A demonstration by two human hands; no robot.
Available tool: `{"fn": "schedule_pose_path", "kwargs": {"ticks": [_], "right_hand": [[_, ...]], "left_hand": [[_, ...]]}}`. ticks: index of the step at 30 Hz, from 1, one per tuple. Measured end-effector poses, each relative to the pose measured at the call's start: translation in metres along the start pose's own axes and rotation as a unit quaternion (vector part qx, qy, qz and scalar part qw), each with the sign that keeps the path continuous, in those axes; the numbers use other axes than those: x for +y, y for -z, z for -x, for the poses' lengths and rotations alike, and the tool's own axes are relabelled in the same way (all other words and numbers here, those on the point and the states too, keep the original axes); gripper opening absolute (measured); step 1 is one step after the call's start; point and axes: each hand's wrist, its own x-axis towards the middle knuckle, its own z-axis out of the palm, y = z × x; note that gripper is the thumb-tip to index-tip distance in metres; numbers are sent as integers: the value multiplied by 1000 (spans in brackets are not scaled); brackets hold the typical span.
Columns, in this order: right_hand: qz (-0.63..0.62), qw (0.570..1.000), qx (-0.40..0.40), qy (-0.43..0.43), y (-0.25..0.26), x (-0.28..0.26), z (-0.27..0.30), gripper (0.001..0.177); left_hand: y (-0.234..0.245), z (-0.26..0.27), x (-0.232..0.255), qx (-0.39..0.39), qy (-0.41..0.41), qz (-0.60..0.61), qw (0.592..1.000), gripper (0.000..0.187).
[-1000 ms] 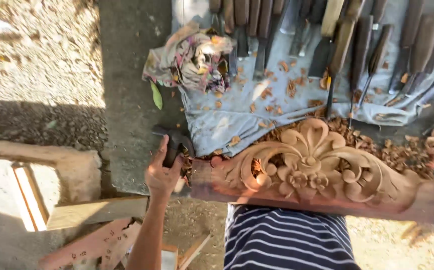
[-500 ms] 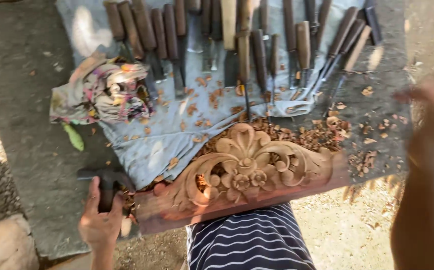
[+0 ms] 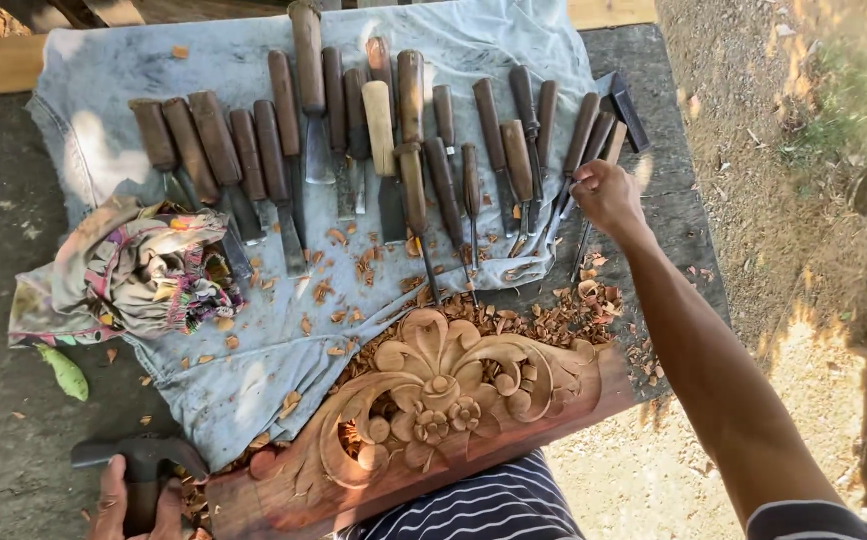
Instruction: The recorder uses a hammer and various chisels to carve intricate floral patterns into a wooden panel.
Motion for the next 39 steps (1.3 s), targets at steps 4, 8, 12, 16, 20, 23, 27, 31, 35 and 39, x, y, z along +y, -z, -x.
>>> {"fn": "schedule_pose_path", "kwargs": {"ticks": [4, 8, 12, 16, 20, 23, 27, 31, 35, 39], "right_hand": [[8, 1000, 16, 20, 3, -16, 1, 31], [39, 997, 52, 40, 0, -12, -10, 31], [20, 991, 68, 114, -4, -41, 3, 20], [-47, 969, -22, 242, -30, -79, 17, 17], [-3, 964, -33, 265, -53, -93, 7, 24], [14, 978, -9, 209, -59, -83, -7, 19], [0, 969, 49, 242, -48, -92, 0, 13], [24, 956, 87, 280, -45, -110, 18, 14], [-4, 947, 111, 302, -40, -185, 45, 11], [-122, 931, -18, 344, -84, -259, 70, 22]], "left_hand": [[-22, -29, -51, -8, 449, 573, 686, 65], [-15, -23, 11, -4, 18, 54, 998, 67], [-14, -21, -2, -47, 27, 61, 997, 72], [-21, -13, -125, -147, 104, 106, 978, 78], [-22, -41, -110, -206, 78, 92, 971, 79], [13, -37, 108, -71, 89, -23, 993, 73], [14, -36, 129, 6, 102, -79, 992, 71], [22, -37, 151, 48, 84, -138, 986, 65], [23, -40, 153, 57, 54, -125, 989, 66], [27, -43, 151, 9, 133, -120, 984, 68]]}}
